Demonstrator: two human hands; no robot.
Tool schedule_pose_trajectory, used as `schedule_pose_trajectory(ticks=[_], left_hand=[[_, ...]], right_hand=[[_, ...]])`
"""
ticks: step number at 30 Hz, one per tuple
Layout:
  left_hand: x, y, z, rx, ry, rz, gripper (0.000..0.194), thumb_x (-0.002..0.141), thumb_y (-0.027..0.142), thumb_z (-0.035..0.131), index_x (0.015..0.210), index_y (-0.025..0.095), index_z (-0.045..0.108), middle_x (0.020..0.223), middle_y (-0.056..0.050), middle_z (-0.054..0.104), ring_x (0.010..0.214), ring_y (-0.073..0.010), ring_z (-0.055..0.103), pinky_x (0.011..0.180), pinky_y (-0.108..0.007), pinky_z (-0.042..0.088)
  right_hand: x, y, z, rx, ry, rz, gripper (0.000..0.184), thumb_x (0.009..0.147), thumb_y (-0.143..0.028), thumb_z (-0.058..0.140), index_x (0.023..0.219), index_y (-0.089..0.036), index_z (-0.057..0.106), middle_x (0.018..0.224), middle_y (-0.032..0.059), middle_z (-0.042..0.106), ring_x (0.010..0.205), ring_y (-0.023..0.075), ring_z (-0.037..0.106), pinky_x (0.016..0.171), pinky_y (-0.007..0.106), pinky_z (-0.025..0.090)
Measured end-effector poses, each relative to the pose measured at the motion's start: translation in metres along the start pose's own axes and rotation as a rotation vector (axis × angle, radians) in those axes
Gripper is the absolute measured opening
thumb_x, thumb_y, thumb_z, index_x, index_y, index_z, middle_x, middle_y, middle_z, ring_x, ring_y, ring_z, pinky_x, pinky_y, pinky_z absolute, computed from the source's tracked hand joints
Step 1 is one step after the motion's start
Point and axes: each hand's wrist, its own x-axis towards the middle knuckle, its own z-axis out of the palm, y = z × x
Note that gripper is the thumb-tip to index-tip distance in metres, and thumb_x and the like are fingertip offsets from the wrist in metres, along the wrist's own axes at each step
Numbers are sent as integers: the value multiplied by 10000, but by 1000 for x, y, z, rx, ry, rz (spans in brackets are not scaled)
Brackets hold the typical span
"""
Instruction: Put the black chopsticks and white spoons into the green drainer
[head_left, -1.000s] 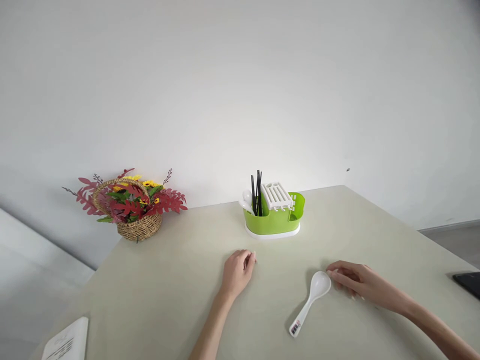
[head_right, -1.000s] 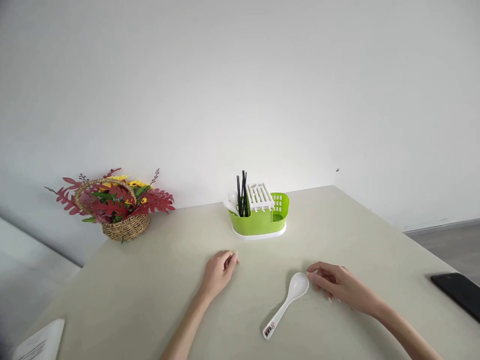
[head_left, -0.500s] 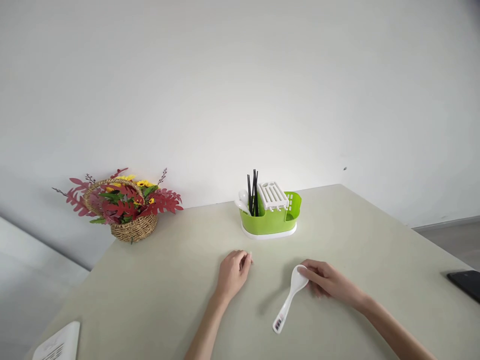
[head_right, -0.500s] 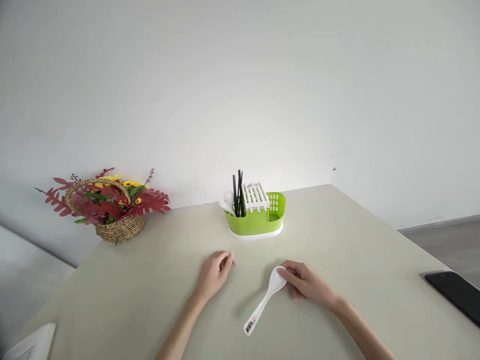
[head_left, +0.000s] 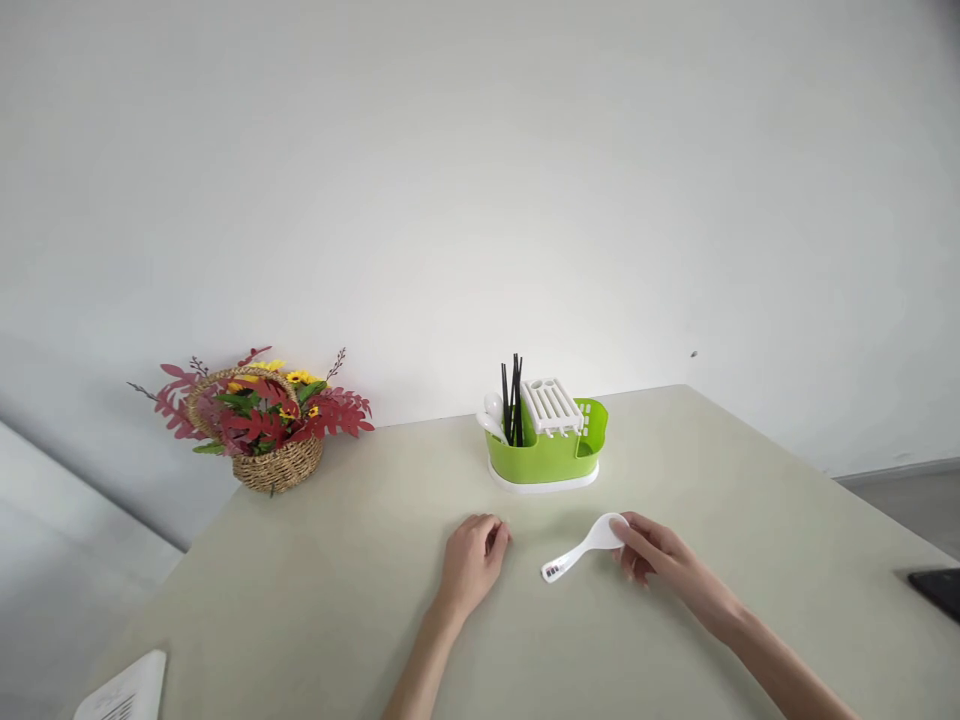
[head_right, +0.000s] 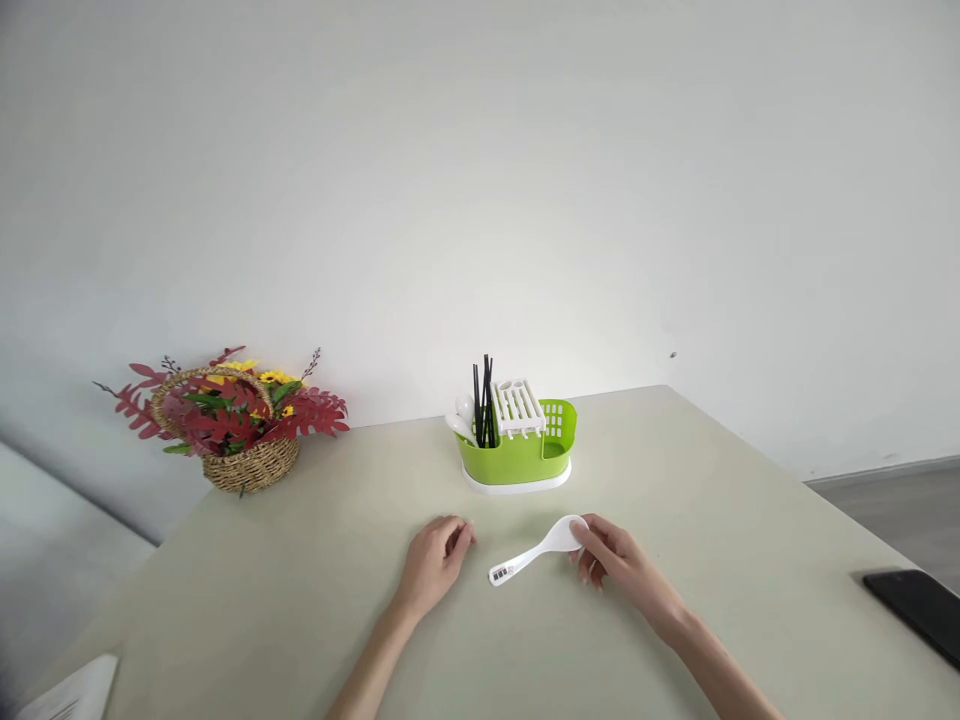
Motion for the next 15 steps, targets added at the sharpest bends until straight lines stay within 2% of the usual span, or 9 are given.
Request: schedule_pose_trajectory(ticks=[3, 7, 9, 11, 15], left_hand=[[-1, -1, 0, 6, 1, 1, 403, 1058, 396, 413, 778, 231, 652, 757, -26, 693, 724, -191, 622, 669, -302, 411], [-1, -2, 1, 1, 12, 8, 397, 1049, 400, 430, 768, 229, 651, 745, -30, 690, 703, -186, 613, 650, -297, 404], [-1, -3, 2, -5, 12, 14, 402, 1051, 406, 429, 762, 229, 644, 755, -34, 700, 705, -184, 616, 660, -297, 413], [-2, -3, 2, -2, 14, 18, 412, 1053, 414, 424, 753, 230, 637, 757, -38, 703, 709, -186, 619, 669, -299, 418], [-3, -2, 2, -2, 15, 19, 426, 1060, 428, 404, 755, 234, 629, 764, -38, 709, 724, -190, 627, 679, -301, 426]], right_hand=[[10, -25, 2, -21, 91, -98, 578, 915, -771, 537, 902, -207, 664, 818, 49, 665, 720, 184, 618, 637, 313, 514], [27, -74, 1, -113, 241, -243, 594, 929, -766, 511, 1016, -199, 664, 895, 94, 716, 744, 208, 660, 593, 305, 517], [33, -100, 1, -260, 356, -313, 576, 961, -743, 470, 1039, -210, 675, 812, 73, 728, 664, 201, 650, 576, 306, 499], [38, -125, 3, -466, 525, -395, 521, 1001, -680, 440, 1012, -227, 698, 755, 48, 737, 589, 188, 636, 554, 297, 455], [54, -163, 9, -849, 779, -621, 396, 1054, -486, 417, 1086, -242, 726, 888, 51, 793, 648, 185, 676, 574, 279, 383]])
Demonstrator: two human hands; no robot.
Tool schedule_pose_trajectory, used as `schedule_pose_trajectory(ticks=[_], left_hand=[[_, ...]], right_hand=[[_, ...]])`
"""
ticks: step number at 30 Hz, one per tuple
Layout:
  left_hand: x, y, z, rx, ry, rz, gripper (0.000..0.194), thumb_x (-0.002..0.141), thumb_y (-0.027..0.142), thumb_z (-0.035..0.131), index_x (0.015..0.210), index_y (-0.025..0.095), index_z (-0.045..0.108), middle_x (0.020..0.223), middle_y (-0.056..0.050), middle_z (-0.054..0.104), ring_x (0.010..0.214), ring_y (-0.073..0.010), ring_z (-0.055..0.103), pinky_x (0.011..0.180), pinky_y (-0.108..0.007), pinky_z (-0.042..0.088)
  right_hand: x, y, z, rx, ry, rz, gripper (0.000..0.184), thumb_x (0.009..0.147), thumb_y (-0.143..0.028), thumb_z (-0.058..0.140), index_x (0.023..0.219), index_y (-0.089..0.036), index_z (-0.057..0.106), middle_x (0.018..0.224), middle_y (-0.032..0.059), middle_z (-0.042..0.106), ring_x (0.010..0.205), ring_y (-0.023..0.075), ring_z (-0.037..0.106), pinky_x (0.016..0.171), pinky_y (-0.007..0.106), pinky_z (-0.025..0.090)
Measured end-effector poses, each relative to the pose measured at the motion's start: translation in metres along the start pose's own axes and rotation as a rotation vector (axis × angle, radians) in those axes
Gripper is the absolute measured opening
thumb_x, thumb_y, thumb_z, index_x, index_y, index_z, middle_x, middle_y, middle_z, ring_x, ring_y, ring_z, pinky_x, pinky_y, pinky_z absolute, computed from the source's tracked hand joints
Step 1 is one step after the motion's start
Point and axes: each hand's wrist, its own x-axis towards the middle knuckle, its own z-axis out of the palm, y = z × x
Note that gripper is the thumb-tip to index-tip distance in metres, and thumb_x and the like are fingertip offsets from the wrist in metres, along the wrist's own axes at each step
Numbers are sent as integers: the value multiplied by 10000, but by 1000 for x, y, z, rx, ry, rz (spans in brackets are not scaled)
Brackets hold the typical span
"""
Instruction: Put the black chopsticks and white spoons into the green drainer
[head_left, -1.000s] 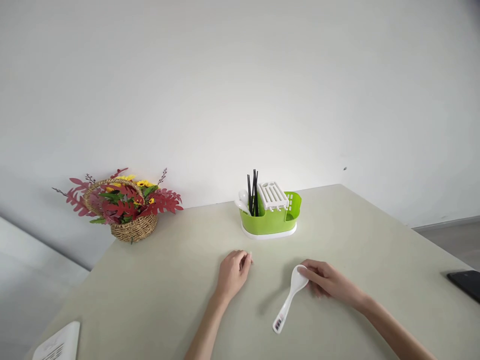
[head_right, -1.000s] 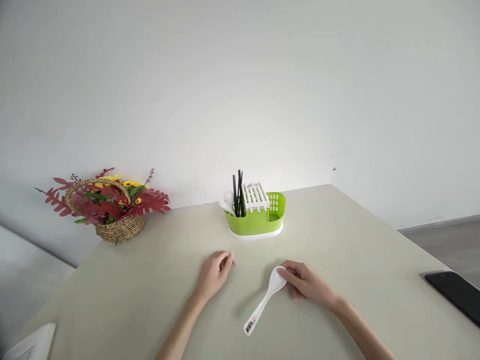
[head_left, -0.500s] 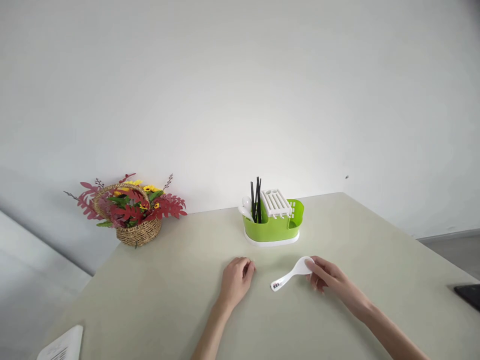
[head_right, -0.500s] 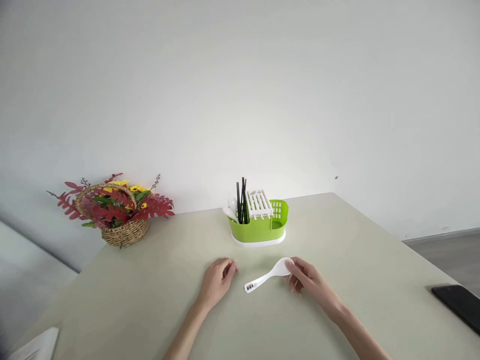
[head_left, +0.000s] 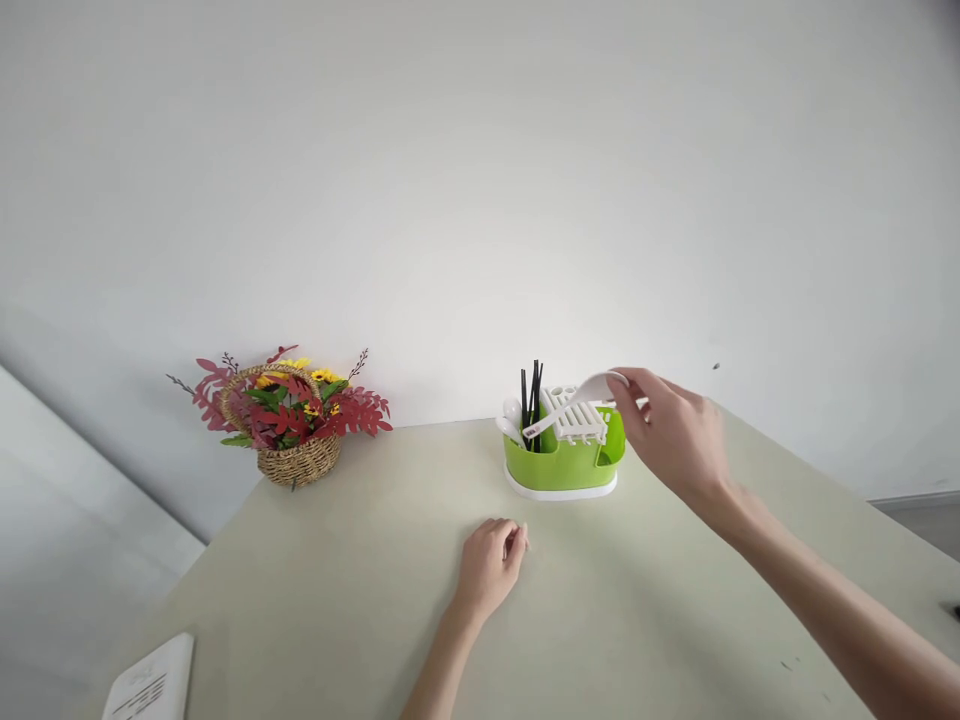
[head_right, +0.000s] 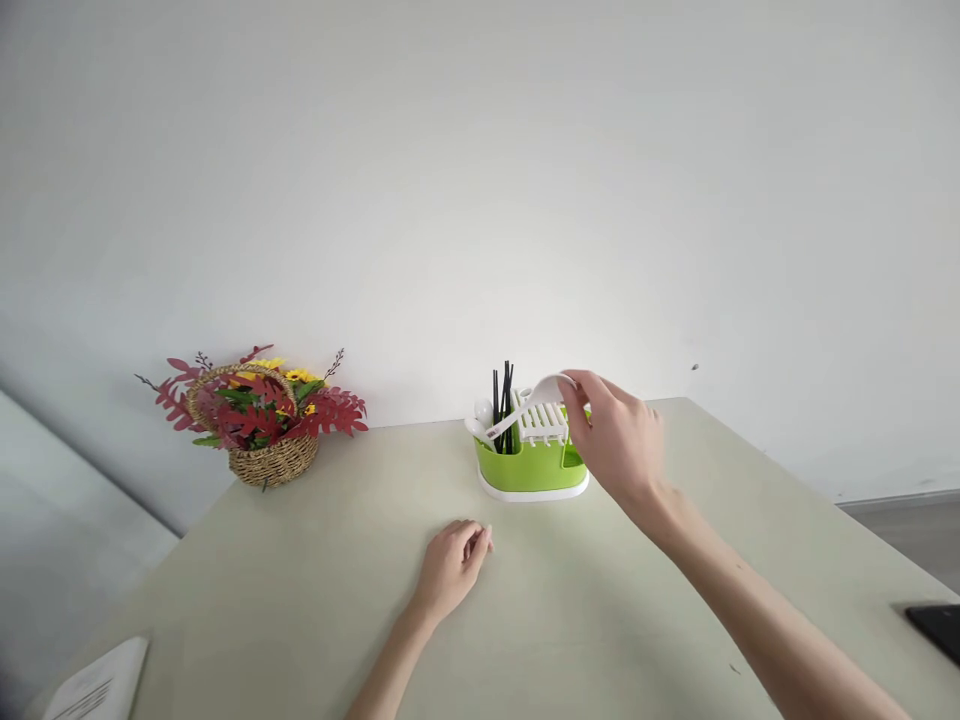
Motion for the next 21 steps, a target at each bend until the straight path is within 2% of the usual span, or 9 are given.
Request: schedule_pose_trajectory(ticks=[4, 9, 12, 16, 19, 21], left_hand=[[0, 0, 0, -7, 6, 3, 426, 1057, 433, 408, 753, 236, 634, 764, -43, 712, 727, -191, 631, 678, -301, 433], [0, -2, 1, -11, 17, 10, 411, 1053, 410, 420, 763, 235, 653, 749, -38, 706, 708, -187, 618, 669, -307, 427], [0, -2, 1, -7, 18, 15, 409, 1055, 403, 418, 764, 237, 653, 744, -35, 705, 718, -190, 623, 680, -308, 428], [0, -2, 2, -7, 16, 11, 410, 1049, 407, 424, 758, 238, 657, 740, -41, 707, 710, -193, 623, 674, -315, 428], [0, -2, 2, -10, 10, 4, 411, 1049, 407, 414, 769, 236, 661, 750, -47, 713, 720, -196, 623, 681, -320, 430], [0, -2, 3, -8, 3, 1, 417, 1052, 414, 405, 771, 236, 656, 751, -49, 713, 727, -199, 625, 684, -320, 429]], right_hand=[[20, -11, 15, -162, 40, -194, 383, 1069, -394, 414, 1075, -226, 758, 882, 59, 805, 671, 184, 690, 559, 277, 319], [19, -17, 38, -220, -42, -360, 372, 1087, -352, 432, 1017, -215, 770, 799, 41, 795, 677, 185, 689, 610, 295, 359], [11, -20, 50, -231, -88, -455, 319, 1071, -272, 472, 981, -203, 770, 844, 53, 802, 736, 195, 714, 663, 308, 414], [1, -18, 67, -205, -132, -545, 284, 1050, -211, 509, 932, -195, 766, 975, 94, 815, 1048, 255, 732, 909, 354, 493], [-5, -14, 78, -197, -166, -600, 288, 1031, -149, 515, 913, -203, 771, 952, 94, 821, 1185, 258, 696, 1117, 413, 429], [-8, -13, 83, -205, -194, -623, 303, 1022, -129, 507, 929, -223, 780, 917, 77, 823, 1192, 257, 695, 1172, 457, 393]])
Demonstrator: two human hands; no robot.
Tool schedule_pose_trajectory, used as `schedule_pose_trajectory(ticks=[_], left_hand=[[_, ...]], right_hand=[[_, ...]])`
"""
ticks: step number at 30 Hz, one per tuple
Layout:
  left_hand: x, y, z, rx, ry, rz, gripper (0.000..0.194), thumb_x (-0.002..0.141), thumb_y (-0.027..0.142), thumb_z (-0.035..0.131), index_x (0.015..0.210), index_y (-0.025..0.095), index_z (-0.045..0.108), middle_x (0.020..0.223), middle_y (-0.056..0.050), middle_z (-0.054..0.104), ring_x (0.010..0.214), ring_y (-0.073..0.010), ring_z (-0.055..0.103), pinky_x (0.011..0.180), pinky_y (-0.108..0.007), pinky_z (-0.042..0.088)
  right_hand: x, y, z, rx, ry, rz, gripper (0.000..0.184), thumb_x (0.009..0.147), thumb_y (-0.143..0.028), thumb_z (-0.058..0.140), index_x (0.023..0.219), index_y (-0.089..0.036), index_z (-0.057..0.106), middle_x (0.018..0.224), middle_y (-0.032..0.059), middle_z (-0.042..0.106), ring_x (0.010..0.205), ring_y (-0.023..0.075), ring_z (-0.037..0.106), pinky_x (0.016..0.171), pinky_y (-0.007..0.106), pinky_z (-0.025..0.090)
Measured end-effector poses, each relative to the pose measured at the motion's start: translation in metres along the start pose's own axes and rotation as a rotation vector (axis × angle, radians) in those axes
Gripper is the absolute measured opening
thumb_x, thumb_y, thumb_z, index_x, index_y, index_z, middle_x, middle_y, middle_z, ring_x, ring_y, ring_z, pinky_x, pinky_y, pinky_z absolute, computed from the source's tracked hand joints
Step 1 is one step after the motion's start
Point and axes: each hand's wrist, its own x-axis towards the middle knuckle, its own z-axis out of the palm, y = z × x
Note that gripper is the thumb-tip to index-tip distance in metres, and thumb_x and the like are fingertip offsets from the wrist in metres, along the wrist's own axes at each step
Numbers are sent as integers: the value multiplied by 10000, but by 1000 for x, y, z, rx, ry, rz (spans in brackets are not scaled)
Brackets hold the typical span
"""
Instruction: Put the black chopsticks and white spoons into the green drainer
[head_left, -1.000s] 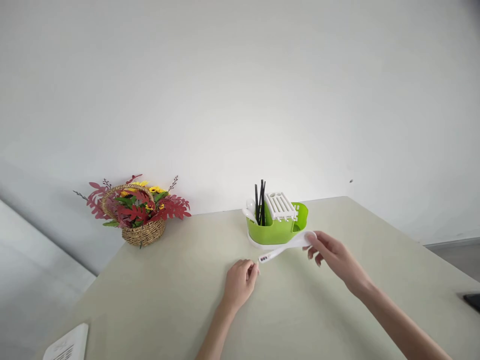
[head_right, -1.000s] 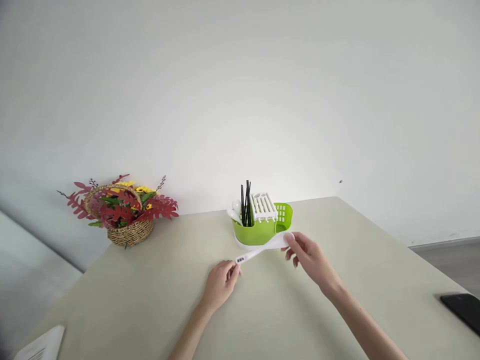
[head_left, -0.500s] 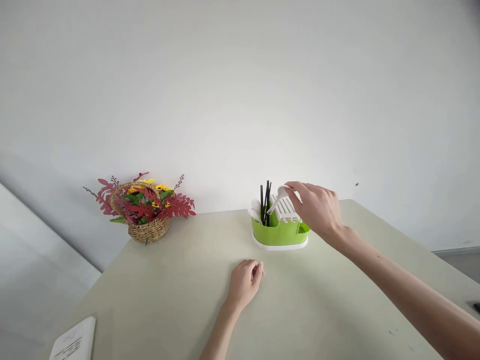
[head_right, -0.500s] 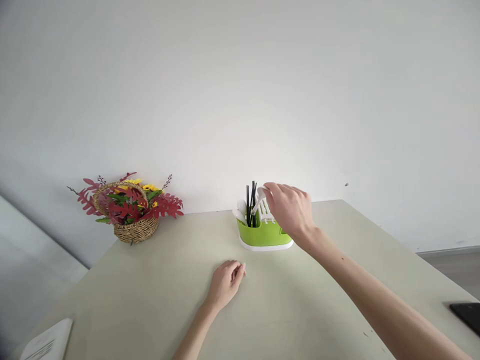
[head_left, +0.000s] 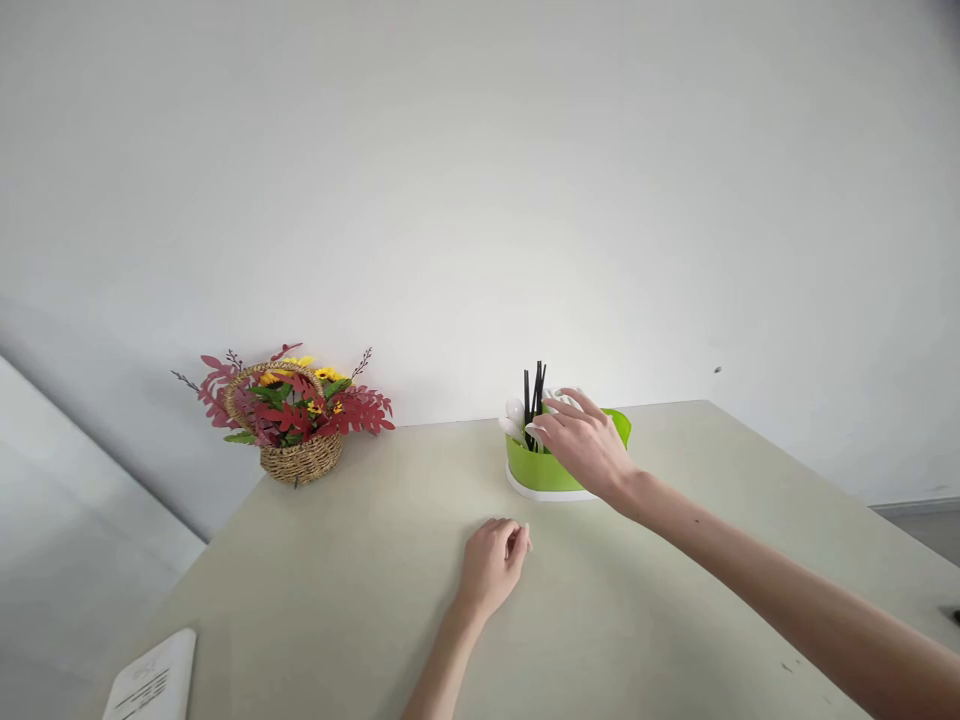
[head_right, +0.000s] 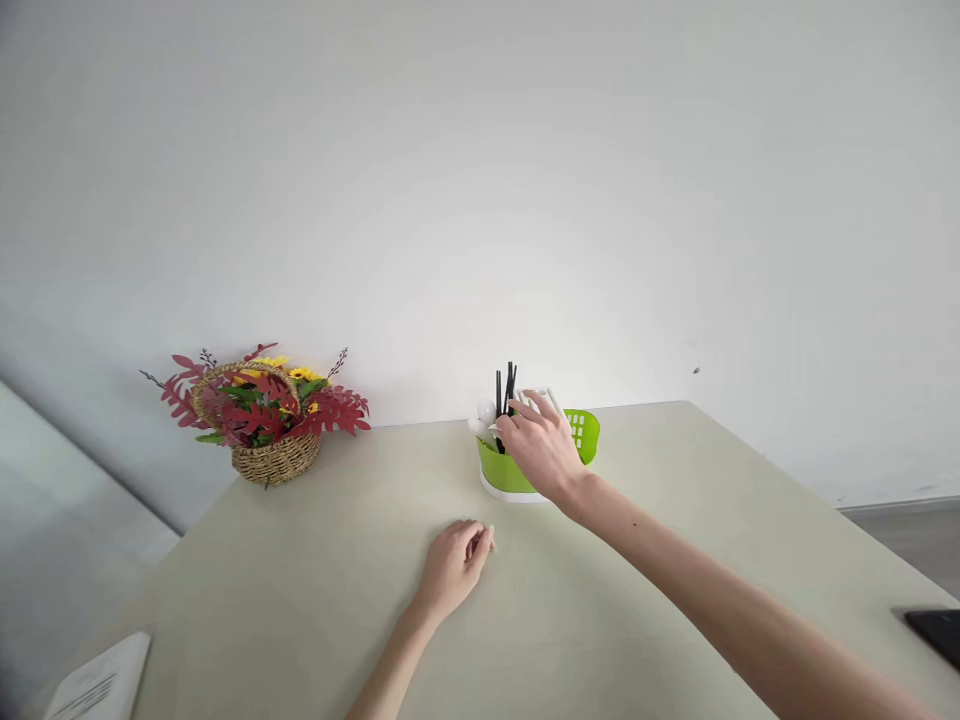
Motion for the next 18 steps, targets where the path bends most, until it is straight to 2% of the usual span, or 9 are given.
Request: schedule_pose_trajectory(ticks=[3, 8, 15, 18], left_hand=[[0, 0, 0, 1, -2, 1, 419, 1056, 417, 402, 762, 238, 640, 750, -44, 712, 725, -197, 621, 686, -319, 420], [0, 2, -1, -6, -4, -2, 400, 1058, 391, 417, 749, 236, 620, 752, -31, 712, 723, -193, 613, 683, -311, 407], [0, 2, 0, 8, 4, 14, 387, 1057, 374, 429, 756, 233, 628, 755, -35, 713, 728, -192, 620, 692, -303, 410], [0, 1, 1, 2, 1, 17, 376, 1056, 364, 435, 765, 231, 634, 768, -37, 720, 734, -189, 622, 698, -299, 413]], right_hand=[[-2, -1, 5, -13, -25, -19, 330, 1020, -137, 488, 948, -241, 793, 884, 70, 819, 1190, 270, 697, 1214, 506, 343], [-5, -2, 14, -35, -24, -17, 378, 1022, -145, 448, 905, -223, 799, 838, 87, 807, 1171, 260, 697, 1255, 498, 247], [-10, -7, 21, 22, -21, 34, 288, 1014, -209, 529, 859, -229, 771, 842, 57, 809, 1045, 247, 718, 1260, 515, 225], [-14, -5, 22, 48, -19, 22, 221, 1023, -261, 547, 980, -210, 758, 1017, 91, 805, 1190, 286, 661, 1245, 536, 256]])
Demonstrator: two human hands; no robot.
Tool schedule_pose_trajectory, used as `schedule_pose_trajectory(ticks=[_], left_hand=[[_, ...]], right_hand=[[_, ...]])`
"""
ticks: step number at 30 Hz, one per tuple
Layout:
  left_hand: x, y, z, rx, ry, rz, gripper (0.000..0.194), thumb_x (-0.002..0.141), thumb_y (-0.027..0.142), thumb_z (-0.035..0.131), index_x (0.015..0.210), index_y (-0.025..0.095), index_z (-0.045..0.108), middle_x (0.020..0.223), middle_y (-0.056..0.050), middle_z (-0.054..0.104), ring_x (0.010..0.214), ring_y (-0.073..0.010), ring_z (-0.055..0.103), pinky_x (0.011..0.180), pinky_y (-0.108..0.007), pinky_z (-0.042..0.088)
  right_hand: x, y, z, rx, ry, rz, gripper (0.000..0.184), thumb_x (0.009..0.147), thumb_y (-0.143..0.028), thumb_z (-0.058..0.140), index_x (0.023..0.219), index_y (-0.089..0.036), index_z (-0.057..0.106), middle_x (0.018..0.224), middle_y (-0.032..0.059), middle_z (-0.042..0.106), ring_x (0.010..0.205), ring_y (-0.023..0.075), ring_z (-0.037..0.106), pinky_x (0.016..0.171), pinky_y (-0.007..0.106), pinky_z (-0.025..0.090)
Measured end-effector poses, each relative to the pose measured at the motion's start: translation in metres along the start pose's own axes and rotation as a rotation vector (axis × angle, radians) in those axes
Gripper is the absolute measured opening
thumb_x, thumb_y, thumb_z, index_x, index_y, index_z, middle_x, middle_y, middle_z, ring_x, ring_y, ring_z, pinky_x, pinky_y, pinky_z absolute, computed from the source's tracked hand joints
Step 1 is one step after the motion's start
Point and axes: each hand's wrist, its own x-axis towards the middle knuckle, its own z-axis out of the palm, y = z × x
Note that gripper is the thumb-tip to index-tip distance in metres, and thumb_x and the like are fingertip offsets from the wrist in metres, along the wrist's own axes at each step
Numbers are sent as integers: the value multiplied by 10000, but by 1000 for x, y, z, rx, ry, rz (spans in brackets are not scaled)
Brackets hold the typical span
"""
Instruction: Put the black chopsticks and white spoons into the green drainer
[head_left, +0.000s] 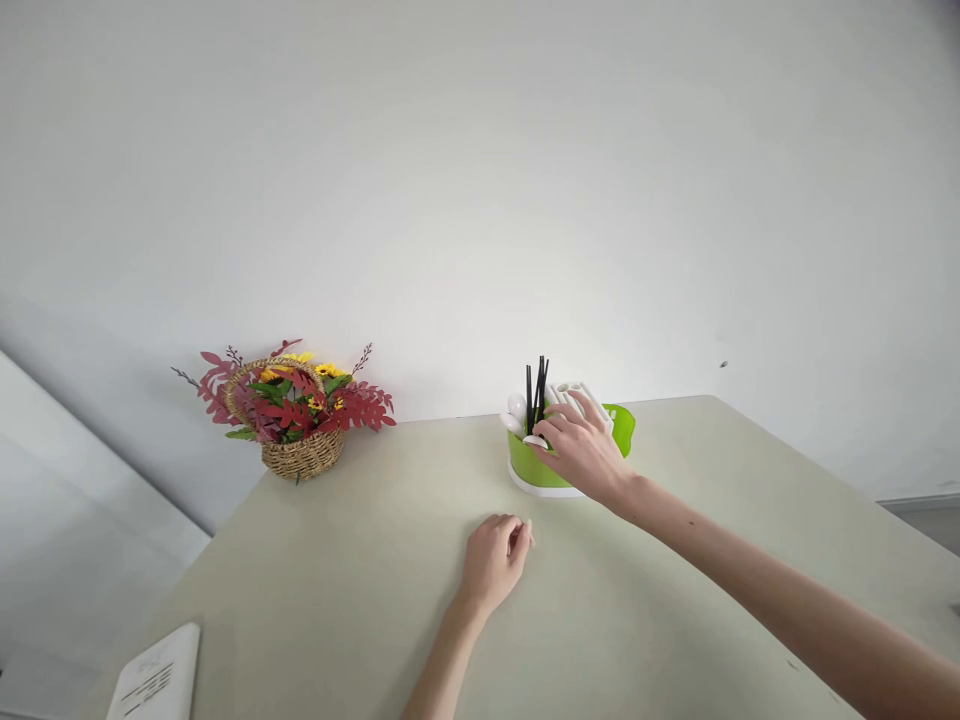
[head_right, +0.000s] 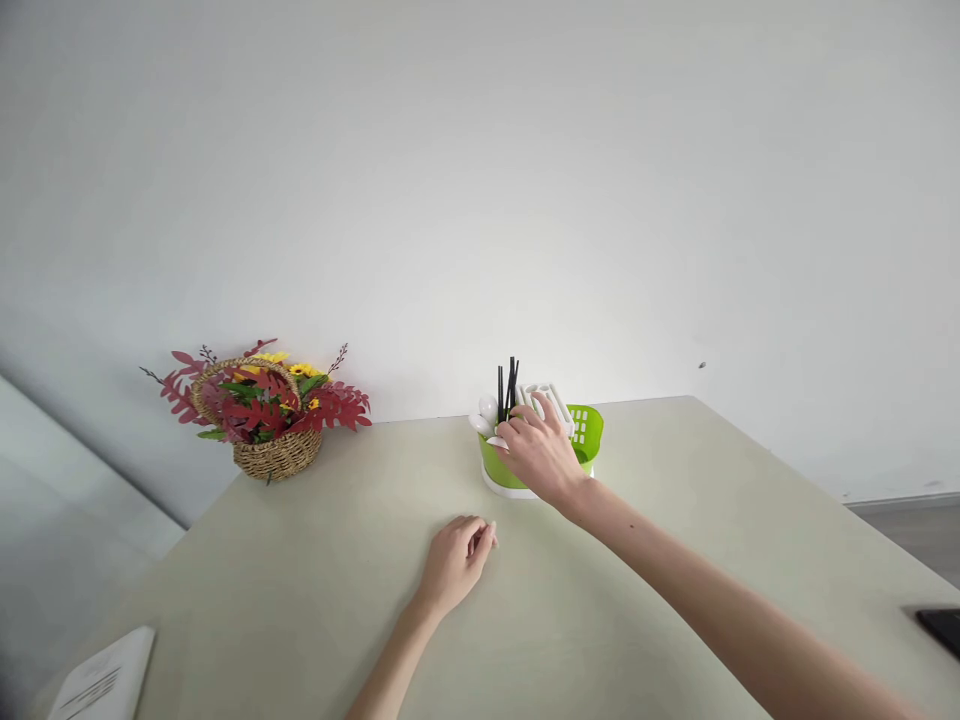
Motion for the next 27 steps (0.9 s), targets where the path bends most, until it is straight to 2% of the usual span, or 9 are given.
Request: schedule_pose_trajectory(ticks=[2, 4, 8, 13, 17, 27], left_hand=[[0, 0, 0, -2, -2, -3, 375, 1057, 362, 437, 768, 229, 635, 780, -35, 725, 736, -186, 622, 699, -296, 411], [0, 1, 0, -1, -3, -8, 376, 1057, 363, 438, 765, 227, 633, 777, -32, 722, 735, -184, 621, 696, -292, 407], [-1, 2, -1, 4, -7, -13, 380, 1058, 362, 438, 764, 224, 637, 756, -26, 705, 733, -182, 614, 693, -286, 406], [-2, 2, -2, -11, -14, -20, 371, 1057, 350, 438, 776, 223, 644, 771, -20, 708, 742, -179, 619, 707, -287, 410], [-2, 2, -3, -15, -15, -17, 364, 1056, 343, 437, 784, 224, 647, 773, -15, 709, 742, -179, 616, 711, -292, 410], [-2, -3, -3, -18, -22, -15, 390, 1057, 376, 421, 787, 217, 654, 760, -29, 687, 729, -182, 607, 699, -297, 414]], right_hand=[[-3, 3, 2, 11, 6, -16, 246, 1003, -306, 594, 1169, -169, 713, 1280, 144, 729, 1354, 332, 550, 1217, 528, 320], [-6, 7, 5, 10, 0, -14, 437, 966, -348, 652, 1332, -111, 619, 1469, 202, 594, 1447, 370, 449, 1198, 516, 366], [-14, 14, 15, -28, -40, 30, 688, 943, -421, 671, 1485, -57, 455, 1572, 262, 464, 1493, 408, 384, 1215, 542, 361], [-21, 25, 22, -39, -58, 86, 896, 962, -493, 616, 1615, -27, 217, 1631, 278, 374, 1535, 405, 318, 1245, 543, 331], [-30, 42, 21, -38, -62, 90, 922, 989, -556, 536, 1654, -70, 121, 1631, 254, 389, 1530, 398, 335, 1241, 563, 331], [-57, 98, 10, -96, -134, 107, 895, 995, -628, 461, 1659, -115, 152, 1627, 208, 416, 1541, 376, 325, 1210, 563, 380]])
